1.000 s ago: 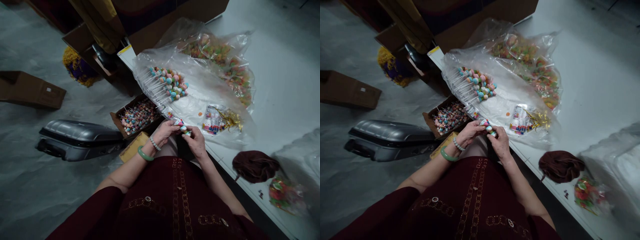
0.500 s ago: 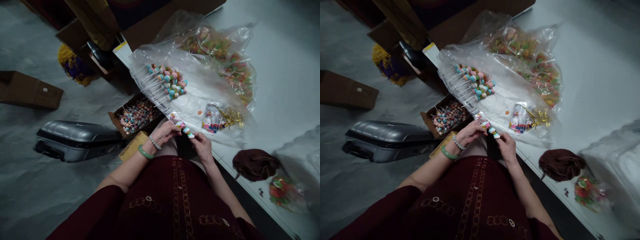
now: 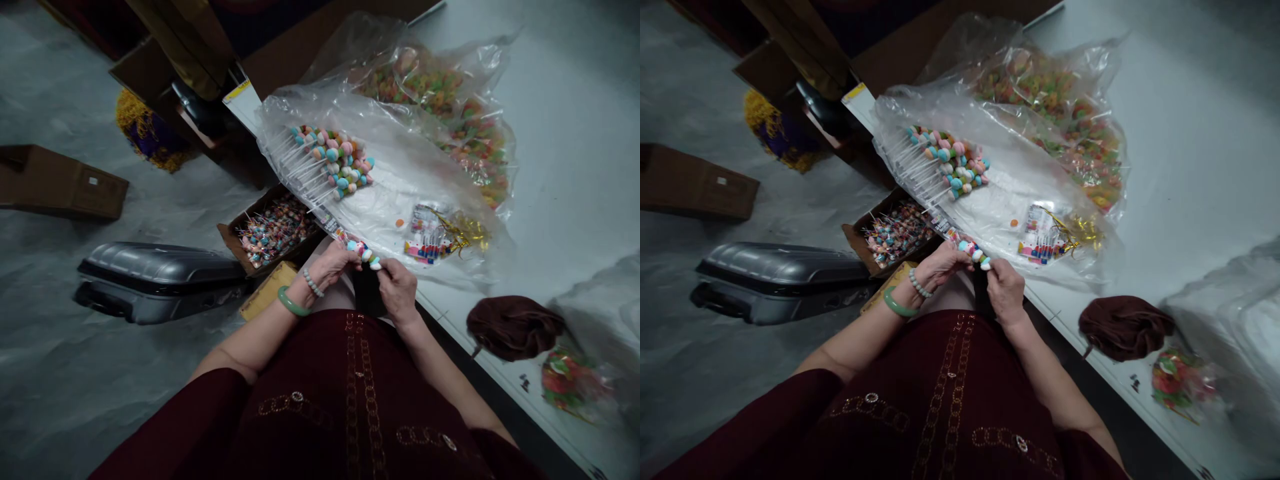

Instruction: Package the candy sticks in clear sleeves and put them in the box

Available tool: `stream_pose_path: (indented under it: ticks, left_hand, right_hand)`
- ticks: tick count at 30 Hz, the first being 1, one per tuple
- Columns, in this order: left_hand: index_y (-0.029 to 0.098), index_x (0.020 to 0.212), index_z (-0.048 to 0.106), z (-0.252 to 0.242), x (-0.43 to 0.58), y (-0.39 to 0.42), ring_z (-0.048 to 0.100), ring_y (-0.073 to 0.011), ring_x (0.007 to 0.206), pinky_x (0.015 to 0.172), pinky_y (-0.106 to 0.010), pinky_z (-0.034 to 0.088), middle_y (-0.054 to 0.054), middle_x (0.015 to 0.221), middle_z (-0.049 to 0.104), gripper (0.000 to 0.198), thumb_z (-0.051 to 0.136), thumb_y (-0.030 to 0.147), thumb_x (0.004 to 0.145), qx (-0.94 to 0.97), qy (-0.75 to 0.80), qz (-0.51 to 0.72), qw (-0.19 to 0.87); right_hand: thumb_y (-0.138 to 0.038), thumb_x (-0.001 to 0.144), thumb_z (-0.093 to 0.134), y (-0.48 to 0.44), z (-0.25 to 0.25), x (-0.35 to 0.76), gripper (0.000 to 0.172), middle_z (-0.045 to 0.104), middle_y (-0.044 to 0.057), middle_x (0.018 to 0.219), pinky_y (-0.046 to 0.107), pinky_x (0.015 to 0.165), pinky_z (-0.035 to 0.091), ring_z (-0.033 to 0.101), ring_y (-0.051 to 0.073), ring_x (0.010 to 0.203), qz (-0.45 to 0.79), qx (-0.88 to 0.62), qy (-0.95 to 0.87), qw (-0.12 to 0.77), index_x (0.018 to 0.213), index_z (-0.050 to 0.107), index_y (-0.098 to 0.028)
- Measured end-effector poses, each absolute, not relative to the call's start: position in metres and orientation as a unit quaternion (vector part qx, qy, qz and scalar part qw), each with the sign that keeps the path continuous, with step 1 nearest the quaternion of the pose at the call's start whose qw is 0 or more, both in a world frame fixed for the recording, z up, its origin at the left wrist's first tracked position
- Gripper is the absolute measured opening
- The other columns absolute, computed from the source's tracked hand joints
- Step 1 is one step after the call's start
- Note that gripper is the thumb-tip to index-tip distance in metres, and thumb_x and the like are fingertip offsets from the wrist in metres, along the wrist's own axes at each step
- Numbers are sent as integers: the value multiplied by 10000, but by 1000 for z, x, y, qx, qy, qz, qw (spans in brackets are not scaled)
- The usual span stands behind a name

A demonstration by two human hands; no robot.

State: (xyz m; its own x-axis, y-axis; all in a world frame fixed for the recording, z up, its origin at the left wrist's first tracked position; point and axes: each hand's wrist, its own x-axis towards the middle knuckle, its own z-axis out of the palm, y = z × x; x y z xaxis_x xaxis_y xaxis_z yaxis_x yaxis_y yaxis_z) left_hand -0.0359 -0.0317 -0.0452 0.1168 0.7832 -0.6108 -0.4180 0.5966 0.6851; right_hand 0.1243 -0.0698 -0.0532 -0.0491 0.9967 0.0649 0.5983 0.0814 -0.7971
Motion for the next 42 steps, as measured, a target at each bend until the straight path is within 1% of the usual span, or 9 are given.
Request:
stream_pose_path:
  ticks: [4, 7, 14, 21, 27, 31, 33, 37, 42]
  left_hand:
    - [127, 838, 591, -48, -46, -31, 552, -101, 530, 539, -263, 484, 8, 678, 616, 333, 642, -18, 542, 186, 488, 377, 765]
    - [114, 836, 644, -48, -55, -30, 576, -93, 605, 601, -243, 471, -6, 737, 644, 317, 731, 18, 547, 195, 461, 379, 778]
    - [120, 882, 704, -46, -58, -24, 627, -154, 767, 736, -292, 500, -63, 860, 693, 369, 792, 422, 688, 161, 452, 424, 768]
    - [112, 782, 677, -48, -32, -27, 568, -87, 656, 689, -226, 462, -9, 728, 661, 344, 867, 334, 600, 138, 460, 484, 732]
    - [122, 852, 688, -48, -36, -30, 641, -133, 753, 743, -263, 511, -44, 815, 694, 336, 839, 356, 665, 109, 426, 453, 775]
    - [149, 1017, 683, -46, -48, -25, 670, -175, 779, 742, -322, 535, -83, 882, 715, 389, 711, 468, 795, 91, 411, 420, 804]
    - [158, 1010, 673, -45, -51, -21, 677, -180, 760, 743, -329, 534, -75, 874, 716, 390, 693, 489, 804, 76, 414, 436, 796]
    - [156, 971, 657, -43, -56, -15, 698, -224, 831, 831, -377, 521, -76, 890, 711, 416, 700, 523, 780, 62, 385, 431, 814]
    - [211, 1066, 635, -41, -59, -10, 699, -249, 871, 808, -408, 526, -67, 940, 705, 459, 679, 565, 777, 62, 394, 448, 800]
  right_hand:
    - [-339, 650, 710, -60, -51, 124, 177, 550, -46, 530, 236, 413, 232, 359, 91, 416, 613, -604, -379, 340, 706, 622, -196]
    - [-314, 588, 735, -59, -50, 122, 213, 540, -61, 511, 222, 384, 159, 291, 64, 379, 678, -579, -300, 338, 700, 598, -195]
    - [-377, 772, 658, -64, -47, 115, 178, 563, -38, 597, 254, 568, 353, 461, 123, 571, 439, -640, -530, 343, 716, 647, -208]
    - [-234, 887, 471, -67, -54, 113, 187, 639, 27, 735, 285, 669, 404, 562, 178, 691, 269, -596, -680, 332, 802, 638, -222]
    - [-178, 922, 397, -68, -57, 110, 271, 619, 67, 695, 305, 629, 394, 546, 187, 633, 182, -577, -749, 269, 807, 640, -208]
    - [-218, 882, 482, -64, -51, 109, 209, 686, 69, 898, 326, 711, 472, 623, 203, 774, 322, -553, -694, 330, 997, 657, -231]
    - [-271, 850, 545, -62, -49, 110, 255, 686, 30, 877, 314, 625, 487, 613, 171, 647, 448, -559, -610, 338, 1085, 644, -256]
    - [-402, 771, 633, -61, -48, 114, 219, 563, -42, 572, 227, 369, 302, 421, 87, 377, 675, -557, -385, 292, 861, 663, -205]
    - [-398, 680, 695, -60, -50, 111, 225, 467, -70, 471, 195, 359, 179, 310, 59, 381, 720, -543, -300, 312, 713, 620, -188]
